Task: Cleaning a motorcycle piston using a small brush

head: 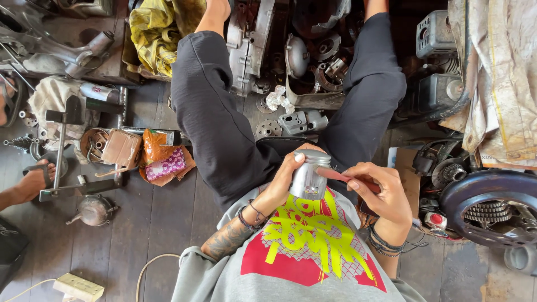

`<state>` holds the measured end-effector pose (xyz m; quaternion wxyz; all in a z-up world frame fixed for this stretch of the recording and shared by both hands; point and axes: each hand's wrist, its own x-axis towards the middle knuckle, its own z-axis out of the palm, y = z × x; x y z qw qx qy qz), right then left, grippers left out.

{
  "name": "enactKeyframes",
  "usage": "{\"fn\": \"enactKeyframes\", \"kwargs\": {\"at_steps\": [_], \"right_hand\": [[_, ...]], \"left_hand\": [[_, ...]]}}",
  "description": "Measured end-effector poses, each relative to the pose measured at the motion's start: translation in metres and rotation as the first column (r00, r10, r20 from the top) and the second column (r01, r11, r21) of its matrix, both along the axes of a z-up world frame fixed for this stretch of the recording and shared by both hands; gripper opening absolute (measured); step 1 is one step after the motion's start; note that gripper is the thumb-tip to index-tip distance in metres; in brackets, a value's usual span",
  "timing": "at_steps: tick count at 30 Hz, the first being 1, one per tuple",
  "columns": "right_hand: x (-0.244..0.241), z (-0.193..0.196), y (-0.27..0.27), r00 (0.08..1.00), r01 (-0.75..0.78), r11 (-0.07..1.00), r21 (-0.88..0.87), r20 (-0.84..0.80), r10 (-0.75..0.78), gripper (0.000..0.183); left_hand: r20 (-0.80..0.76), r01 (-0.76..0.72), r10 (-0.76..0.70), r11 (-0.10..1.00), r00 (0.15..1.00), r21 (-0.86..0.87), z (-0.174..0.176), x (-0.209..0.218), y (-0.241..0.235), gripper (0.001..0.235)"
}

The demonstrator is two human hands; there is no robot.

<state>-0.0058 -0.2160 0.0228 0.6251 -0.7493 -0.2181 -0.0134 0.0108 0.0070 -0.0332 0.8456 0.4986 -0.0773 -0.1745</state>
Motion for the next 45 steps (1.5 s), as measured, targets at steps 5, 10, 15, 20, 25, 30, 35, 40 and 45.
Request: {"fn": "enactKeyframes", "kwargs": {"at_steps": [5, 10, 15, 20, 25, 30, 35, 40, 45], "right_hand": [[0.001, 0.002, 0.0, 1.0, 0.006, 1.0, 0.0, 0.013, -0.006, 0.01], [0.0, 0.002, -0.002, 1.0, 0.0, 1.0, -0.006, 0.012, 0.0, 0.01], [-0.002, 0.003, -0.003, 1.0, 0.007, 1.0, -0.005, 0.022, -0.007, 0.01], [-0.002, 0.002, -0.004, 0.999, 0.008, 1.0, 0.009, 0.036, -0.009, 0.01], [-0.003, -0.003, -0.006, 0.999, -0.01, 1.0, 0.022, 0.035, 0.01, 0.01], [0.0, -0.001, -0.005, 0.999, -0.01, 1.0, -0.005, 0.037, 0.011, 0.01], [0.002, -0.003, -0.003, 1.0, -0.015, 1.0, -0.003, 0.019, 0.015, 0.01], [0.003, 0.005, 0.003, 1.0, -0.008, 0.999, -0.036, 0.006, 0.008, 0.01], [0.0, 0.017, 0.009, 1.0, -0.004, 0.998, -0.067, 0.007, 0.005, 0.01]], "left_hand": [[-0.008, 0.012, -0.012, 1.0, 1.0, 0.0, 0.001, 0.002, -0.002, 0.055], [-0.017, -0.001, 0.001, 1.0, 1.0, -0.008, -0.001, -0.001, -0.004, 0.053], [-0.013, 0.017, -0.017, 1.0, 1.0, -0.01, -0.009, -0.001, -0.007, 0.053], [-0.003, 0.032, -0.032, 0.999, 0.999, -0.011, -0.011, -0.002, -0.009, 0.054], [0.011, 0.012, -0.012, 1.0, 1.0, -0.002, -0.014, -0.003, -0.009, 0.053], [0.029, -0.006, 0.006, 1.0, 1.0, 0.005, -0.004, -0.001, -0.01, 0.052], [-0.021, -0.022, 0.021, 1.0, 1.0, -0.009, -0.007, 0.001, -0.009, 0.052], [-0.073, 0.021, -0.025, 0.998, 0.997, -0.062, -0.024, 0.003, -0.006, 0.055], [-0.095, 0.016, -0.026, 0.995, 0.995, -0.099, -0.018, 0.004, -0.005, 0.055]]}}
